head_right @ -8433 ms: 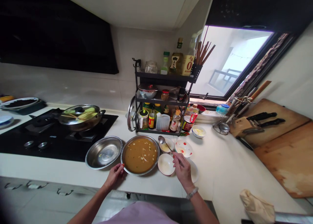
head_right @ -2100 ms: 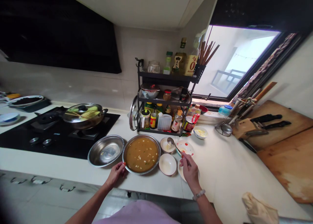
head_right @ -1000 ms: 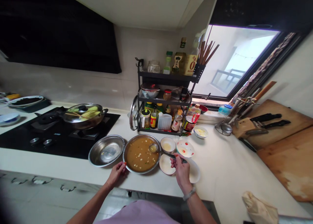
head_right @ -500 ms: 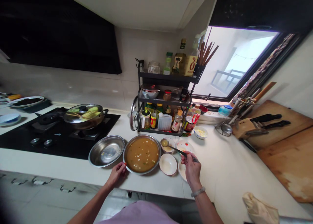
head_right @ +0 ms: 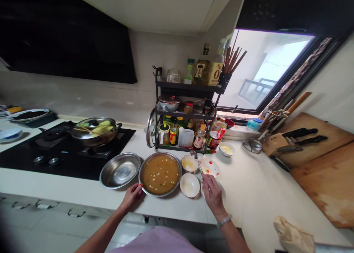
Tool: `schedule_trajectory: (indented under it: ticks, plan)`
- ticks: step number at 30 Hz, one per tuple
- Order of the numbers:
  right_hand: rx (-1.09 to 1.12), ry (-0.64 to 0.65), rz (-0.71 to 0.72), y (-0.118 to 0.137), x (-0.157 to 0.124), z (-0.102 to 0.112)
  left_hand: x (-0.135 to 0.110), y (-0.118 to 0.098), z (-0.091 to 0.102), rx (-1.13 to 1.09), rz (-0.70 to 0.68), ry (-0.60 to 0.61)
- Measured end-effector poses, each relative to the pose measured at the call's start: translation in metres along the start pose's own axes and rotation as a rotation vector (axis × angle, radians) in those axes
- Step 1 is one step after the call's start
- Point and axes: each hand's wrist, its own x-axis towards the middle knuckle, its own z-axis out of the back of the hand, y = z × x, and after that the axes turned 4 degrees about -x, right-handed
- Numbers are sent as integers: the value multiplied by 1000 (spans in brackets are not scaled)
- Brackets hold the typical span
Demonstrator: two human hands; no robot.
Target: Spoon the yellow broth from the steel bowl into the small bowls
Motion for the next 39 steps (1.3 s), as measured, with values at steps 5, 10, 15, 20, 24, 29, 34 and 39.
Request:
schedule_trajectory:
  ticks: [5,10,15,20,24,29,34,39]
  plan:
    - [79,-17,-67,19,0,-9,0,1,1,-1,3,-2]
    - [208,80,-239,28,-9,-31,-1,0,0,-12,6,2]
    - [312,109,-384,35,-12,-47,-1,-1,-1,0,4,-6]
    - [508,-66,-695,34,-4,-52,0,2,1,9,-16,4]
    - [665,-160,-841,33,4,-48,1,2,1,7,-11,-5]
    - [731,-188,-869,36,12,-37,0,1,1,12,-18,-4]
    - [713,-246,-838,36,22,-24,0,2,1,5,-6,-7]
    - [614,-299,-765,24,28,-11,0,1,0,5,-13,-9]
